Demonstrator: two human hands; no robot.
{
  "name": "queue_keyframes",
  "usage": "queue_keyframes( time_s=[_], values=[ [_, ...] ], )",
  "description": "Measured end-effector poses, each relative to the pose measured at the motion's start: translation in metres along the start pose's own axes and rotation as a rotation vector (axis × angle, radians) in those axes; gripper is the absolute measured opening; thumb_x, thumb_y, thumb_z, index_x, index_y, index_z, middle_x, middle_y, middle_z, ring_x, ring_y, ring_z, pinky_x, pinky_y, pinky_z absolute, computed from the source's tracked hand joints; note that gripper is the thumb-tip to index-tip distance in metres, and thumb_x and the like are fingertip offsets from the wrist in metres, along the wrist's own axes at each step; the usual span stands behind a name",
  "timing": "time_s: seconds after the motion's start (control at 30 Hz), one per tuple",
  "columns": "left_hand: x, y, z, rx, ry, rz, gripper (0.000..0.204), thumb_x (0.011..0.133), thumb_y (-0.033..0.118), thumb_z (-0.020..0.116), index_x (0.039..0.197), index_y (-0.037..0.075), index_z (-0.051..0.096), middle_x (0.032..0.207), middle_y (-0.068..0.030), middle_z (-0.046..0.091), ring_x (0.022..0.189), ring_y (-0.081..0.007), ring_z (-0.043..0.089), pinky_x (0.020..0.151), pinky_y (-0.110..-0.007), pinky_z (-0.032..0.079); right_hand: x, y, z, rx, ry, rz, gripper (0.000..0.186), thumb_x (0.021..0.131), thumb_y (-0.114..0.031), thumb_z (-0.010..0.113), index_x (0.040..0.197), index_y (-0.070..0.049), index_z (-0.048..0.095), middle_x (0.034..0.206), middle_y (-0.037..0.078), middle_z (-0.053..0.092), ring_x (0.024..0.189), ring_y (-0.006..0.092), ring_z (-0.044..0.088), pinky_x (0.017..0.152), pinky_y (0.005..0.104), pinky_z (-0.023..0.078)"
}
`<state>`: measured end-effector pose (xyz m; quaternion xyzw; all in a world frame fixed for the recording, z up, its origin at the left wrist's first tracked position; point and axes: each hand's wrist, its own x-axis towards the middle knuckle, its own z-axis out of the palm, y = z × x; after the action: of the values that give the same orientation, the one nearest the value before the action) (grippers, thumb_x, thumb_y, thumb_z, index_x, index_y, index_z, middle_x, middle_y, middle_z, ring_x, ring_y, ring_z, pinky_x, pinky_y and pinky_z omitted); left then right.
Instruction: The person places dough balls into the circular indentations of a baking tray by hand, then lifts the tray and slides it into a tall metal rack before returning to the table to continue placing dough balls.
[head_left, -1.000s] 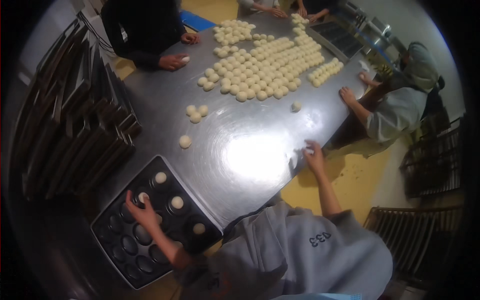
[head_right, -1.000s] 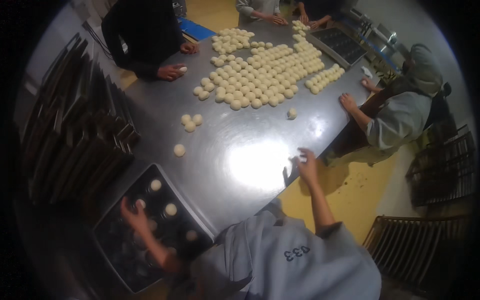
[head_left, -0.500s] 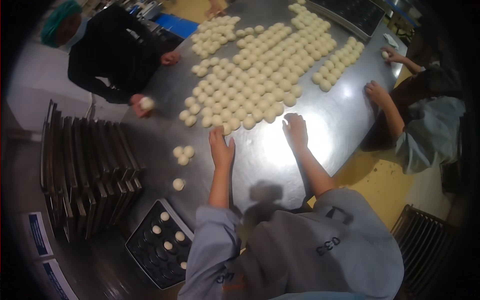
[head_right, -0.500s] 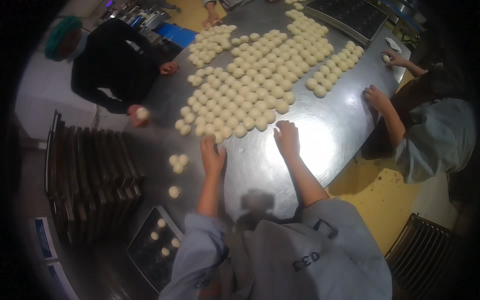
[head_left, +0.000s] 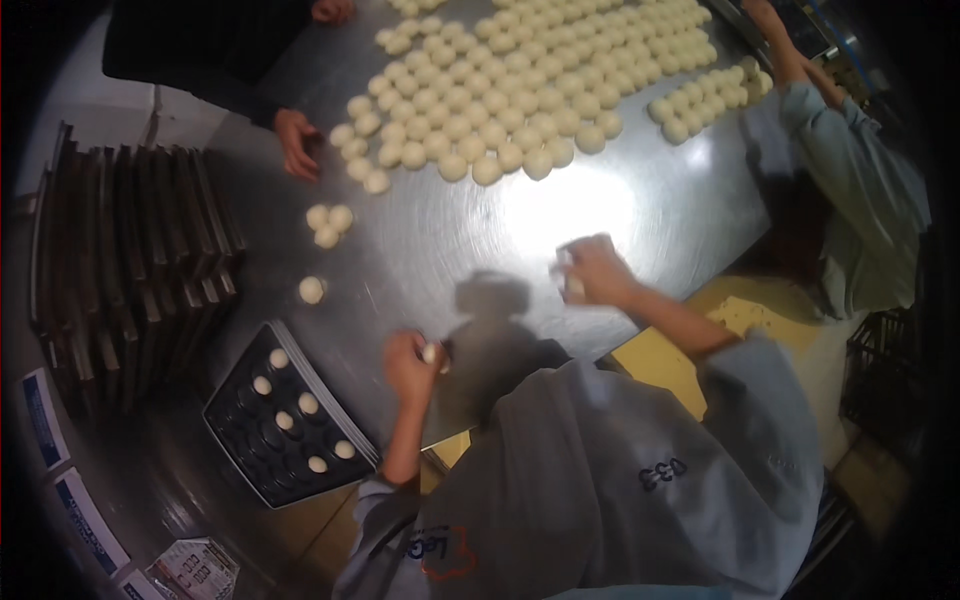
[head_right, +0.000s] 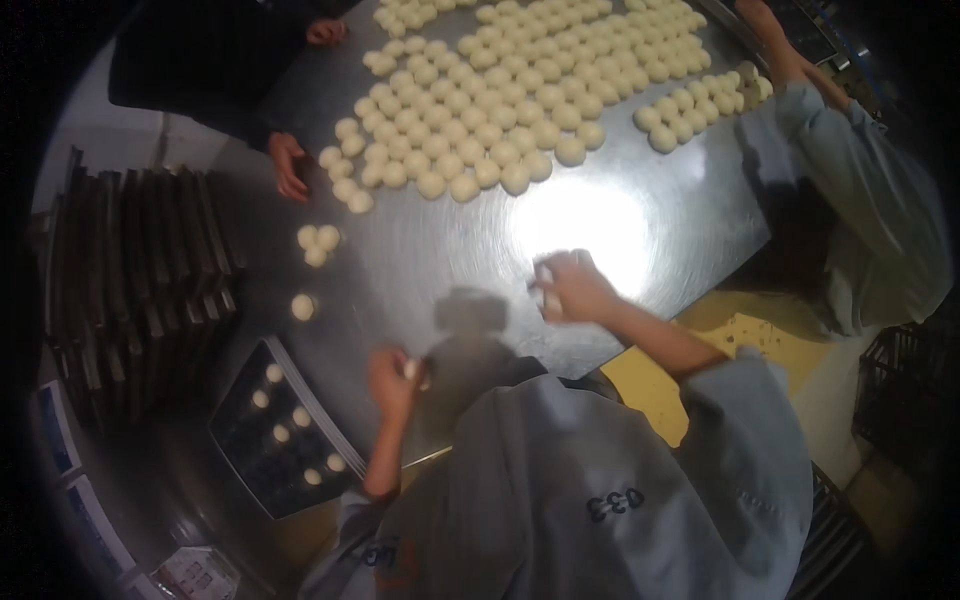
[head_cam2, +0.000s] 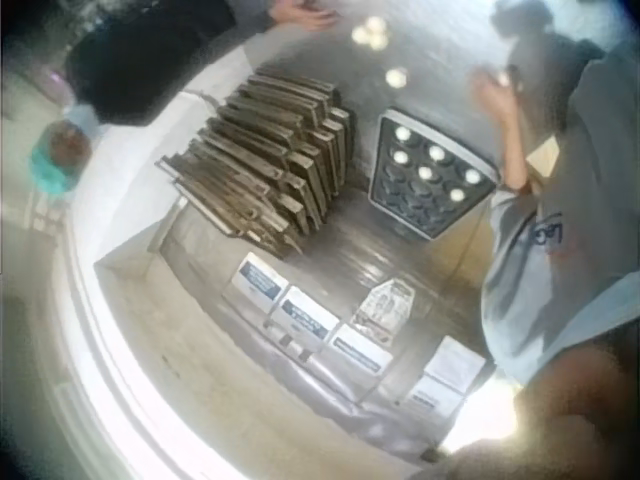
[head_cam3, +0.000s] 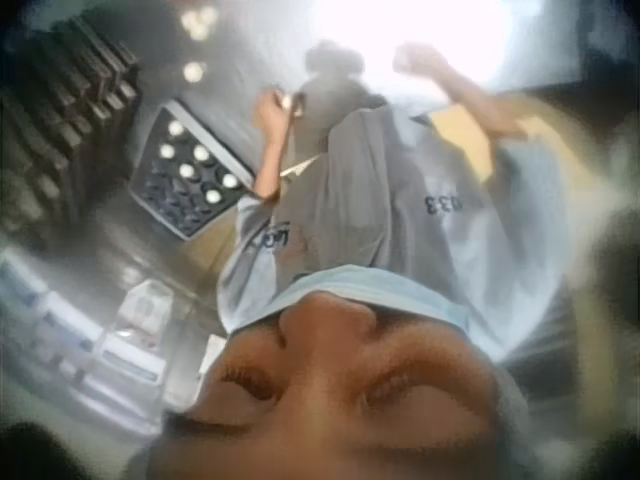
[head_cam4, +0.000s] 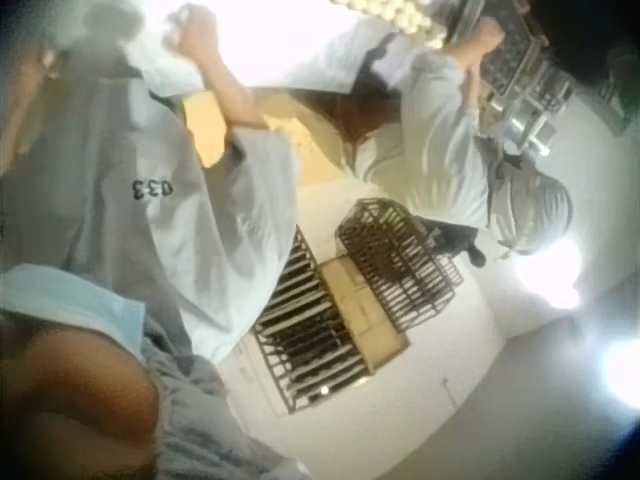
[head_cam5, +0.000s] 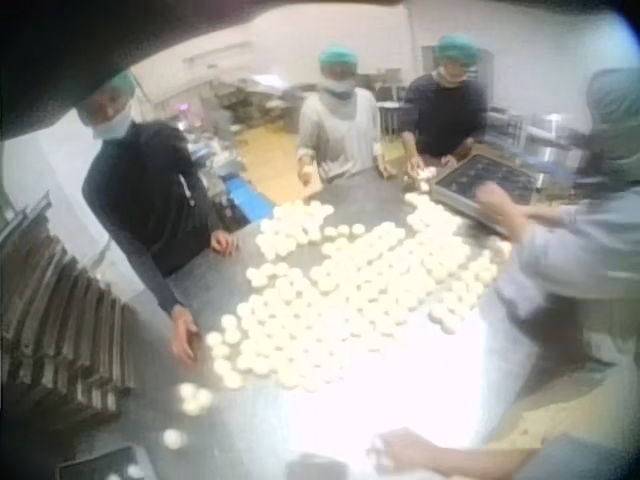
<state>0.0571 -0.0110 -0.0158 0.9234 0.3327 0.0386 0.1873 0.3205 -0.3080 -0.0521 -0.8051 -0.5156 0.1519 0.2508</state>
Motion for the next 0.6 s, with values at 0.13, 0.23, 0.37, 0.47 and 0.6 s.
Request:
queue_keyframes(
  time_s=[0.13, 0.23, 0.37, 0.47, 0.6],
  values=[
    [0.055, 0.065, 0.052, -0.246, 0.396, 0.123, 0.03, 0.07, 0.022, 0.081, 0.09, 0.006, 0.066, 0.097, -0.0137, 0.065, 0.096, -0.0368, 0.06, 0.089, -0.048, 0.045, 0.089, -0.027, 0.008, 0.039, 0.505, 0.045, 0.031, 0.073, -0.024, 0.076, 0.1, -0.012, 0.067, 0.111, 0.01, 0.06, 0.108, 0.0325, 0.055, 0.094, 0.0448, 0.042],
    [-0.002, 0.066, 0.063, -0.457, 0.055, 0.363, 0.023, 0.073, 0.019, 0.081, 0.088, 0.006, 0.069, 0.095, -0.0106, 0.069, 0.096, -0.0352, 0.064, 0.09, -0.047, 0.048, 0.045, -0.078, 0.047, 0.255, 0.283, 0.014, 0.022, 0.075, -0.021, 0.076, 0.093, -0.012, 0.067, 0.1, 0.007, 0.066, 0.099, 0.0277, 0.061, 0.088, 0.0424, 0.046],
    [-0.022, 0.002, 0.046, -0.546, -0.106, 0.208, 0.018, 0.074, 0.013, 0.081, 0.091, 0.009, 0.074, 0.097, -0.0071, 0.072, 0.099, -0.0309, 0.068, 0.093, -0.046, 0.05, 0.001, -0.021, -0.012, 0.403, -0.02, 0.194, 0.017, 0.077, -0.018, 0.081, 0.089, -0.012, 0.071, 0.087, 0.005, 0.067, 0.087, 0.0244, 0.063, 0.086, 0.0417, 0.046],
    [0.043, 0.032, 0.034, -0.187, 0.243, 0.273, 0.018, 0.074, 0.008, 0.081, 0.091, 0.01, 0.075, 0.098, -0.0057, 0.073, 0.102, -0.0284, 0.068, 0.093, -0.043, 0.053, 0.067, -0.011, -0.005, -0.2, 0.436, 0.071, 0.021, 0.073, -0.016, 0.08, 0.088, -0.015, 0.065, 0.098, 0.009, 0.062, 0.097, 0.0285, 0.057, 0.078, 0.0443, 0.041],
    [0.016, 0.076, 0.07, -0.566, 0.032, 0.41, 0.011, 0.077, 0.008, 0.078, 0.081, 0.008, 0.068, 0.097, -0.0065, 0.071, 0.105, -0.0286, 0.066, 0.088, -0.042, 0.052, 0.06, -0.071, 0.037, 0.13, 0.284, 0.052, 0.019, 0.073, -0.016, 0.081, 0.082, -0.013, 0.065, 0.093, 0.006, 0.065, 0.095, 0.0269, 0.063, 0.087, 0.0412, 0.046]
  ],
)
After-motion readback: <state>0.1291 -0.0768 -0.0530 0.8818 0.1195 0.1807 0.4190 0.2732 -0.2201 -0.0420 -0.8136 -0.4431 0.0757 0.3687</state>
